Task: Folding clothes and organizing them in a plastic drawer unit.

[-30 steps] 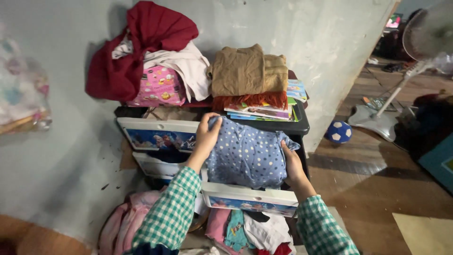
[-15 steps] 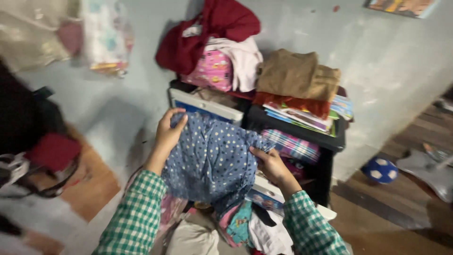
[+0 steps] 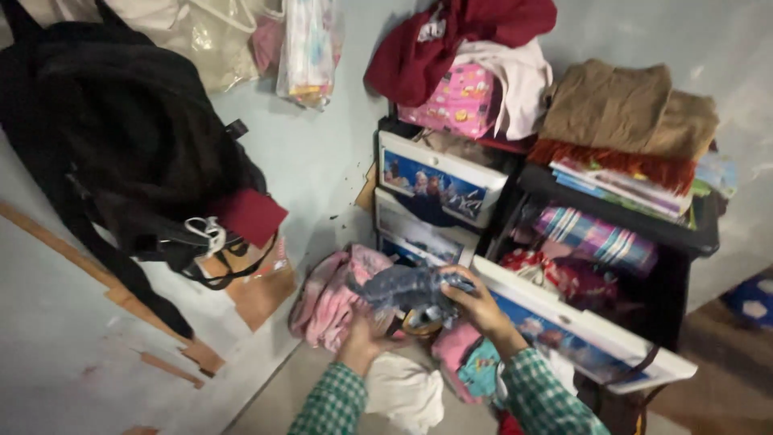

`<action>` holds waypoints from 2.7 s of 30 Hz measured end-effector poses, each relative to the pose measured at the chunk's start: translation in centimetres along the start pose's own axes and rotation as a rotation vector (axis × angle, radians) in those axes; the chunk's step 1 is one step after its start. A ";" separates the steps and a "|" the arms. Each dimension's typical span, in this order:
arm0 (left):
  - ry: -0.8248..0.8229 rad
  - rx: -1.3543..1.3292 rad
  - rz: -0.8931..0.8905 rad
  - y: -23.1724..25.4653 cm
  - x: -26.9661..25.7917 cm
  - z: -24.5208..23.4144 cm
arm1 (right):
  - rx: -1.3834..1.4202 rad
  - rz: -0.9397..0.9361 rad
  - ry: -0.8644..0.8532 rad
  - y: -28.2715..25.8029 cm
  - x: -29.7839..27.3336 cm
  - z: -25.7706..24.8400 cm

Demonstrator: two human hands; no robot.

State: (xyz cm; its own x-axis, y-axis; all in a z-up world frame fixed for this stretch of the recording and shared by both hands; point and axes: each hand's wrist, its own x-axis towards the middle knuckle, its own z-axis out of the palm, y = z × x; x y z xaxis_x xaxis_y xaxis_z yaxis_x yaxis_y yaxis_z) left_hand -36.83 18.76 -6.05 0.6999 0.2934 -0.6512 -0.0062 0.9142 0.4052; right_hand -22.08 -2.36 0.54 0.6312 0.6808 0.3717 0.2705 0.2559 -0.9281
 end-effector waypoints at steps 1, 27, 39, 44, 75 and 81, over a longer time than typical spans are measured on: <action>-0.026 0.023 -0.013 0.0 -2.5 1.6 | 0.080 -0.003 -0.102 -0.9 -0.9 0.5; -0.794 0.374 -0.362 0.9 -1.5 -0.9 | 0.207 0.480 0.454 4.2 -12.3 1.2; -0.683 1.916 0.066 -2.7 0.5 4.4 | 0.831 0.374 0.434 -6.1 -10.3 0.0; -1.164 1.174 0.384 -5.6 1.3 6.5 | 0.747 0.523 0.443 -5.5 -10.3 -1.1; -0.939 1.184 0.185 -8.1 -2.3 15.9 | 0.105 0.467 0.255 -7.9 -12.9 -8.9; -0.565 1.550 1.362 -10.9 3.7 11.3 | 0.480 0.488 0.436 -8.7 -10.7 -6.5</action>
State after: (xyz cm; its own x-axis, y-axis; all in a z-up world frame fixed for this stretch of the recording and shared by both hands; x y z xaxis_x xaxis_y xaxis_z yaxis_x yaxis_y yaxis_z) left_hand -26.12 6.70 -5.63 0.8525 0.0400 0.5212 -0.3274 -0.7364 0.5921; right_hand -26.50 -16.32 4.77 0.8506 0.4886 -0.1941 -0.3873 0.3328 -0.8598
